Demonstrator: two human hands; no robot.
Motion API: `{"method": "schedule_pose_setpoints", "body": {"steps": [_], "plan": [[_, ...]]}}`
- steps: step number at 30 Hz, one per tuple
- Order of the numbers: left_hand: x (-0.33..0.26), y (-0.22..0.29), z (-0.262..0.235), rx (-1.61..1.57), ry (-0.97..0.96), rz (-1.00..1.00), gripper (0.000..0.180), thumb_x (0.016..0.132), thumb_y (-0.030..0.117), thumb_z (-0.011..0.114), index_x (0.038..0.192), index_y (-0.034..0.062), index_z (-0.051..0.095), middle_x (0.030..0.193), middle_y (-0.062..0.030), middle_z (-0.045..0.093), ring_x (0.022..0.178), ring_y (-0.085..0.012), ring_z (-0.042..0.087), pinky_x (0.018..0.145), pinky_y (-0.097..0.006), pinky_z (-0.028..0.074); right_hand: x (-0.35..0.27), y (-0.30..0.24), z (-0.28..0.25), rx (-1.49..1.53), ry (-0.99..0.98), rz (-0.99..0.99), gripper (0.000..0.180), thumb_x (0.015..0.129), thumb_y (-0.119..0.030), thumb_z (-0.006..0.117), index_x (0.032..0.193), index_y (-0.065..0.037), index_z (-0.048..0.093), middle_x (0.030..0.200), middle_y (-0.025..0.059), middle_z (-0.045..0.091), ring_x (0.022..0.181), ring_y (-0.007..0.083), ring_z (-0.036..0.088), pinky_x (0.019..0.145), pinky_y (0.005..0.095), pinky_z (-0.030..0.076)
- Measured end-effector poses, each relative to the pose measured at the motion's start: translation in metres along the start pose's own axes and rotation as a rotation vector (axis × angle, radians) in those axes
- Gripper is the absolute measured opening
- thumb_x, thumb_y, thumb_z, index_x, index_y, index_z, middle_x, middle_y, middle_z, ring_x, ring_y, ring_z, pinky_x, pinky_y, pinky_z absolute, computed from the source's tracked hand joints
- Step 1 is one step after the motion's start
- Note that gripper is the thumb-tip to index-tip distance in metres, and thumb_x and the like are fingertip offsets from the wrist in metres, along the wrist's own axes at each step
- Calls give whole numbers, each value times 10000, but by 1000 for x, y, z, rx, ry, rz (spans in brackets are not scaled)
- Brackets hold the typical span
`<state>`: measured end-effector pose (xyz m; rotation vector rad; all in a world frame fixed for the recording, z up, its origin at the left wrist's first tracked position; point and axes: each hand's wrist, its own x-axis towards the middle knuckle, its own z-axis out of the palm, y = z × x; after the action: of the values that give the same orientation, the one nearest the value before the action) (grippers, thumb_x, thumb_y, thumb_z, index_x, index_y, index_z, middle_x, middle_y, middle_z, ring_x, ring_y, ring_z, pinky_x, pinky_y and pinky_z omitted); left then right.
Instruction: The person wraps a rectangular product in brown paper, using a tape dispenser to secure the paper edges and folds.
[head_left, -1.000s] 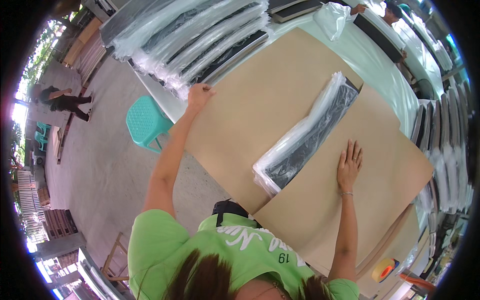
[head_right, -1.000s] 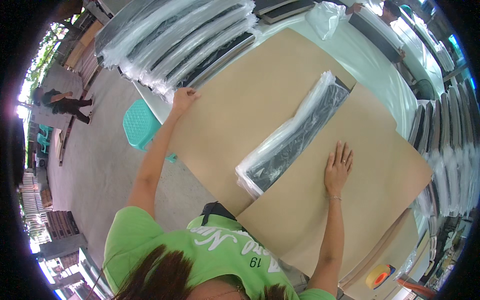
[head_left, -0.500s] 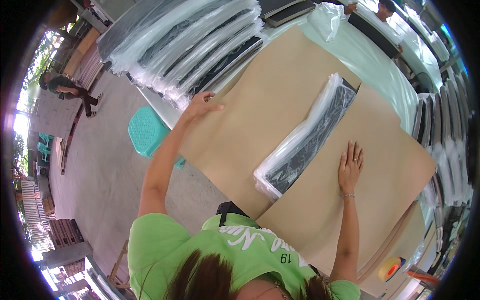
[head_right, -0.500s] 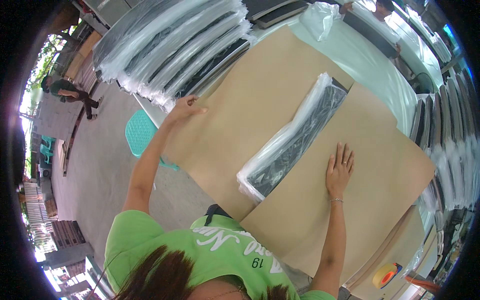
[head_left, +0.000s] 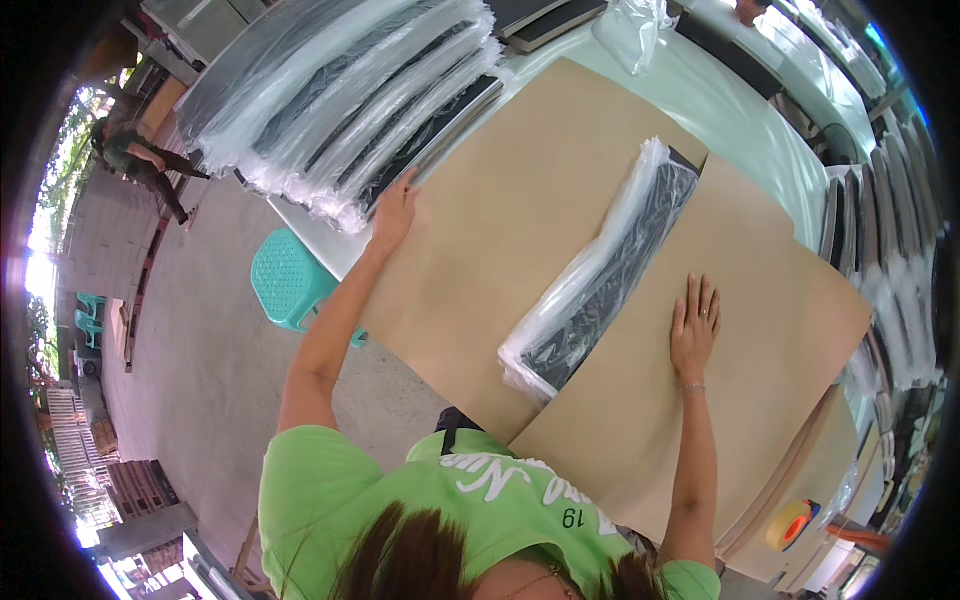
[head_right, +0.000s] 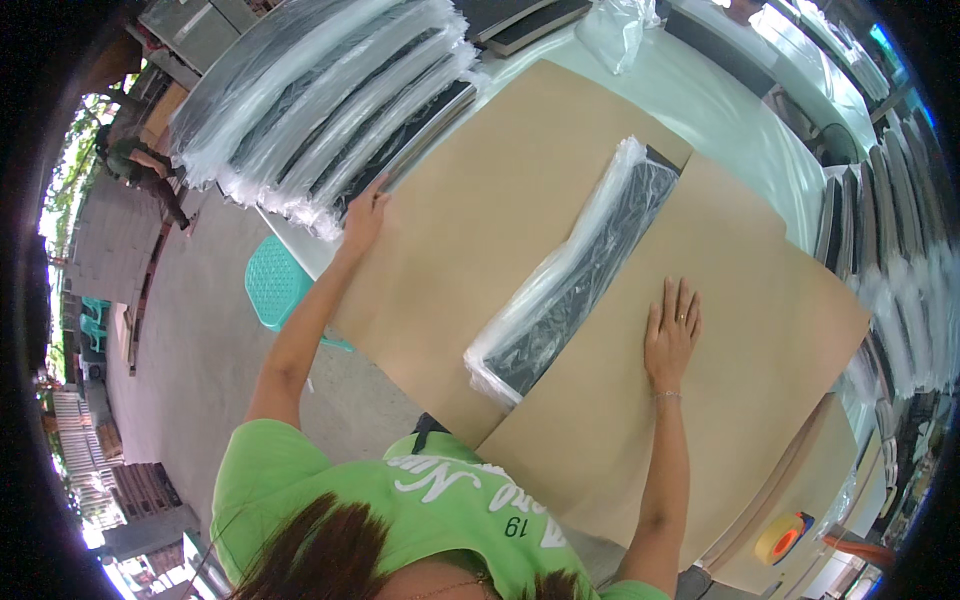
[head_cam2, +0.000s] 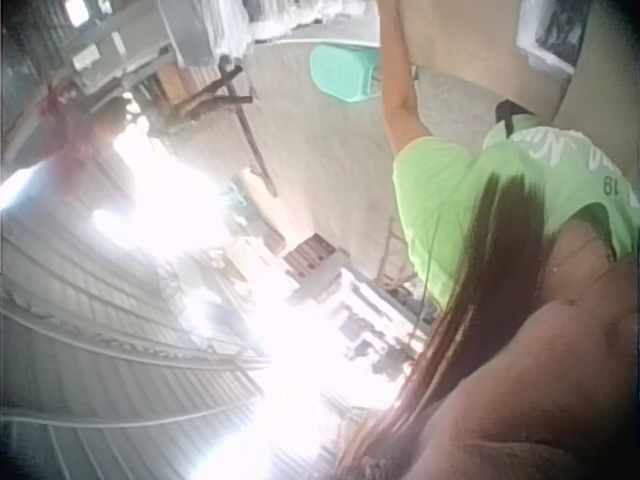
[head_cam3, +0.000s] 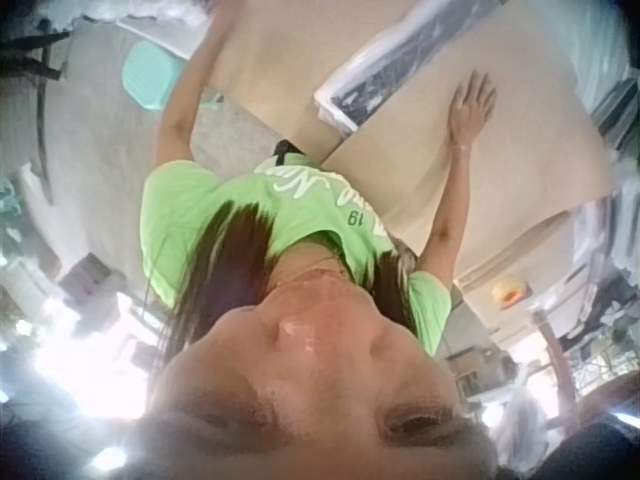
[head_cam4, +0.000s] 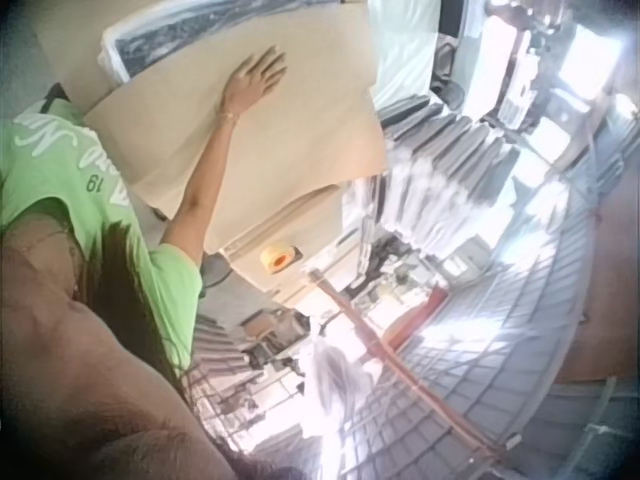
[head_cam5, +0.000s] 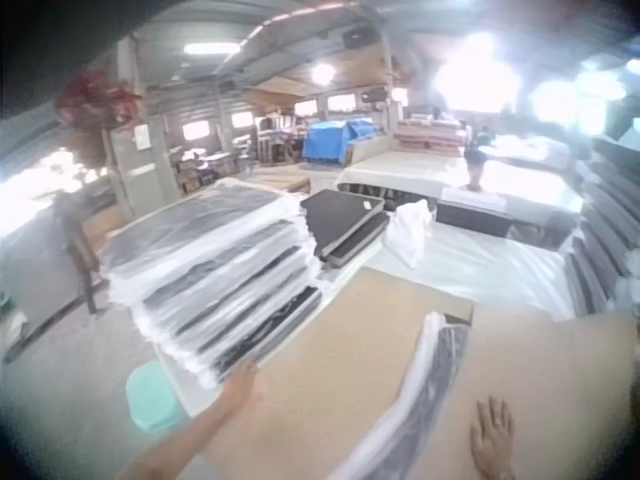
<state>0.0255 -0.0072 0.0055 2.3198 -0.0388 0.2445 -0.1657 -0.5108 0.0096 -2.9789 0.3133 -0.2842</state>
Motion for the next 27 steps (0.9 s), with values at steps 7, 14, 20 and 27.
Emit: {"method": "schedule_pose_setpoints", "body": {"steps": [7,14,20,27], "plan": [[-13,26,0,121,100,119,240,880,224,632,961,10,707,996,-184,652,908,-322,626,849,-385,484,0,4,2,-13,8,2,483,1023,-368,339,1483,-223,335,1558,24,269,1441,294,199,1166,431,147],[6,38,26,94,-116,-203,606,752,447,755,1135,-9,645,1065,-229,624,971,-310,621,871,-410,477,-1,12,0,-52,36,13,478,1019,-357,353,1476,-217,348,1552,31,281,1438,301,203,1168,436,148],[91,14,23,106,-530,-519,841,699,621,706,1221,-30,602,1113,-230,653,985,-282,655,847,-382,502,3,0,2,18,1,-10,489,1027,-375,322,1491,-222,317,1564,31,253,1445,303,186,1168,434,143],[117,140,29,307,-893,-10,714,778,557,677,1190,-22,610,1157,-192,635,1038,-304,618,892,-401,476,-1,4,4,73,101,62,514,988,-413,419,1461,-219,371,1523,104,300,1419,331,218,1136,473,190]]}}
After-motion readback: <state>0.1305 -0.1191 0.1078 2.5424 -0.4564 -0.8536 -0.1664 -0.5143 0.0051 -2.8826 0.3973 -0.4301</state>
